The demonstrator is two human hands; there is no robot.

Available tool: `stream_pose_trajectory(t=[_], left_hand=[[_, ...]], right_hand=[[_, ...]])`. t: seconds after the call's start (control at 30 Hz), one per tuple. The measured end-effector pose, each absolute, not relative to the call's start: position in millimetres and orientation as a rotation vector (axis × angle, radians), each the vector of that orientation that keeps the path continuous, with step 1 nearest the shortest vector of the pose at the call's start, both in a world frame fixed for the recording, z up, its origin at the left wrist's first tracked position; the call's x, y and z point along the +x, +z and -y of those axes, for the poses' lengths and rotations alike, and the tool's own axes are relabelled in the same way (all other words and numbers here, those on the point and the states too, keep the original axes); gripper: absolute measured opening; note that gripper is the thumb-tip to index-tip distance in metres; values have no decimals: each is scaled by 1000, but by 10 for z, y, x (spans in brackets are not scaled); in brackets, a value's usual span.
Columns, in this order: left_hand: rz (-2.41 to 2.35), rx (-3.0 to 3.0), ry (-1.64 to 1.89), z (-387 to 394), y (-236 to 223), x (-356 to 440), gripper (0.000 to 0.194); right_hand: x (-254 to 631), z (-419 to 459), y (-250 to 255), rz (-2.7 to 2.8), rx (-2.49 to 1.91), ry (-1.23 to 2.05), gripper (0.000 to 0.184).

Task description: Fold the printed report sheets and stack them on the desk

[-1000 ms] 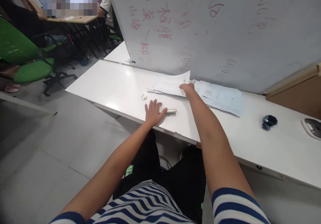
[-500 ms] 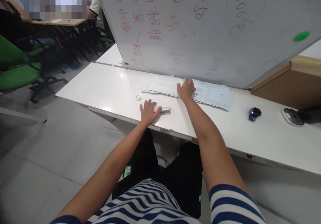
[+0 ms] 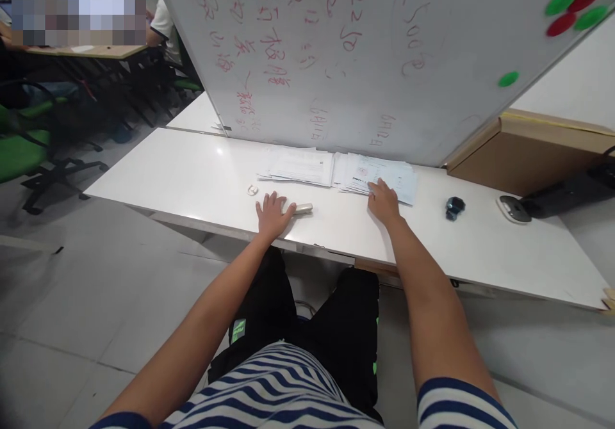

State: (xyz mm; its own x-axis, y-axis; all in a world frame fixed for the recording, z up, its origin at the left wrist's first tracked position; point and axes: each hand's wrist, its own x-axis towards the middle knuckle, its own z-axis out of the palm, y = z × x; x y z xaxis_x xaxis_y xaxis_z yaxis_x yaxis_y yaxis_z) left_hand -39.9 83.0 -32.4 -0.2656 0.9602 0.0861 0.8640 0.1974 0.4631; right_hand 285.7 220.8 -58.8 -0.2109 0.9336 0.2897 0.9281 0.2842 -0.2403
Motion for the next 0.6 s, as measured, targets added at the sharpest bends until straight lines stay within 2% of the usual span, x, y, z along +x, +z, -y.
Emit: stream_pose_trajectory(t=[0.17, 0.4, 0.6], left_hand=[[-2251, 1752, 657, -831, -334, -403, 57], [-2247, 1752, 667, -835, -353, -407, 58], [-2250, 1756, 671, -824, -341, -408, 57]], right_hand=[[2873, -2134, -622, 2337, -1563, -99, 50], [2860, -2093, -527, 2268, -1635, -246, 38], [2799, -2095, -430, 2204, -1671, -215, 31]])
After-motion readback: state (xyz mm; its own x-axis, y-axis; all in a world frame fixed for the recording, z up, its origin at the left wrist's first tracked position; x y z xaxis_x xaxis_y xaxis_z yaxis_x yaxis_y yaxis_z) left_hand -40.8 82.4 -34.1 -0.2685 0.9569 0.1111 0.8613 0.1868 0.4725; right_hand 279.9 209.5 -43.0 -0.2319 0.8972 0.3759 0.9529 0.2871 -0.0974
